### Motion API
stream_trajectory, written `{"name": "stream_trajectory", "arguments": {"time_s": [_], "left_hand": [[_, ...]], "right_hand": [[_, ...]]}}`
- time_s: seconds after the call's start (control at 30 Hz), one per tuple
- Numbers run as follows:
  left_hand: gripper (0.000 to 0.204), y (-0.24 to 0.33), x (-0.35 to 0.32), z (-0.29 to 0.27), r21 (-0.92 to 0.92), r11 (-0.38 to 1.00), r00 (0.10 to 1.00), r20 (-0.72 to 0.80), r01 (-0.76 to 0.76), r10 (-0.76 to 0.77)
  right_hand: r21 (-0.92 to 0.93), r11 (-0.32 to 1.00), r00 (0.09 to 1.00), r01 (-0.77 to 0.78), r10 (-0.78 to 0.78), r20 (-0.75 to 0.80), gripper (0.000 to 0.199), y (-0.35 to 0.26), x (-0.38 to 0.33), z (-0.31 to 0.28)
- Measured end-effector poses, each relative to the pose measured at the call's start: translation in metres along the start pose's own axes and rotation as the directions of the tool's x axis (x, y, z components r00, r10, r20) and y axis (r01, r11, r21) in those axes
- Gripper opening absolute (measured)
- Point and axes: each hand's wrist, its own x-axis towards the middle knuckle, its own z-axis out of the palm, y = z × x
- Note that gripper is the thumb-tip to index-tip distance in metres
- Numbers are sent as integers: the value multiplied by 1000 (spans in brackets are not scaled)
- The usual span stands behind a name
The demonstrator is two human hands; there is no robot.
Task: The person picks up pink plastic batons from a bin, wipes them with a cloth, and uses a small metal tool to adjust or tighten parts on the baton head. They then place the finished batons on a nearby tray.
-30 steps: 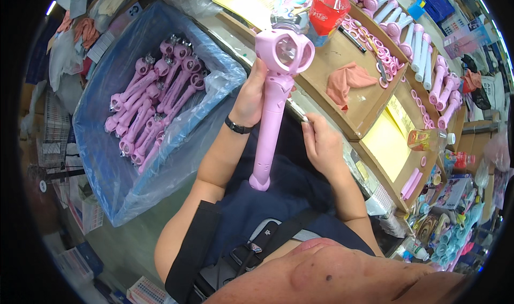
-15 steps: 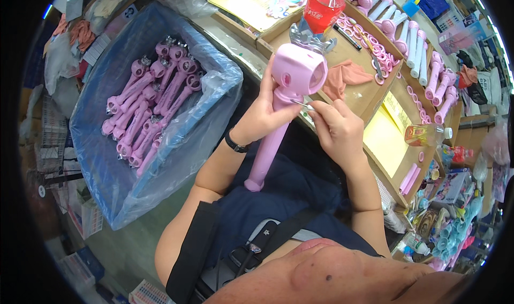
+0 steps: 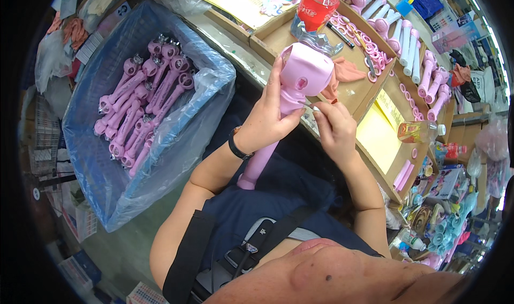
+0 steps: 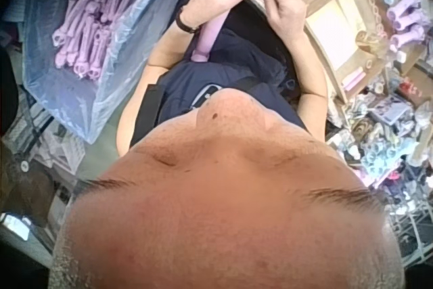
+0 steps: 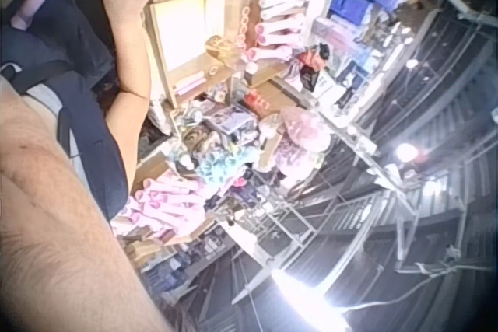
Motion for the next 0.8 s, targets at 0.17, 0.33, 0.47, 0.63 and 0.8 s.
{"name": "stream_trajectory", "arguments": {"time_s": [0.17,0.33,0.47,0.63,0.8], "left_hand": [[95,6,-3,2,19,1000,1000,-13,6,-6],[93,8,-4,6,134,987,995,-49,-84,91],[92,3,-3,7,170,979,993,-9,-117,120],[93,-1,0,6,105,992,997,-17,-73,75],[95,7,-6,6,98,995,1000,-20,13,-11]], "right_hand": [[-195,973,991,125,-130,-11,7,-4,-1,-3],[168,973,983,-160,142,119,15,0,-7,-9],[449,565,719,-692,489,493,27,3,-11,-14],[290,800,838,-525,428,338,19,-1,-8,-11],[-313,926,977,210,-182,115,17,-8,-9,-8]]}}
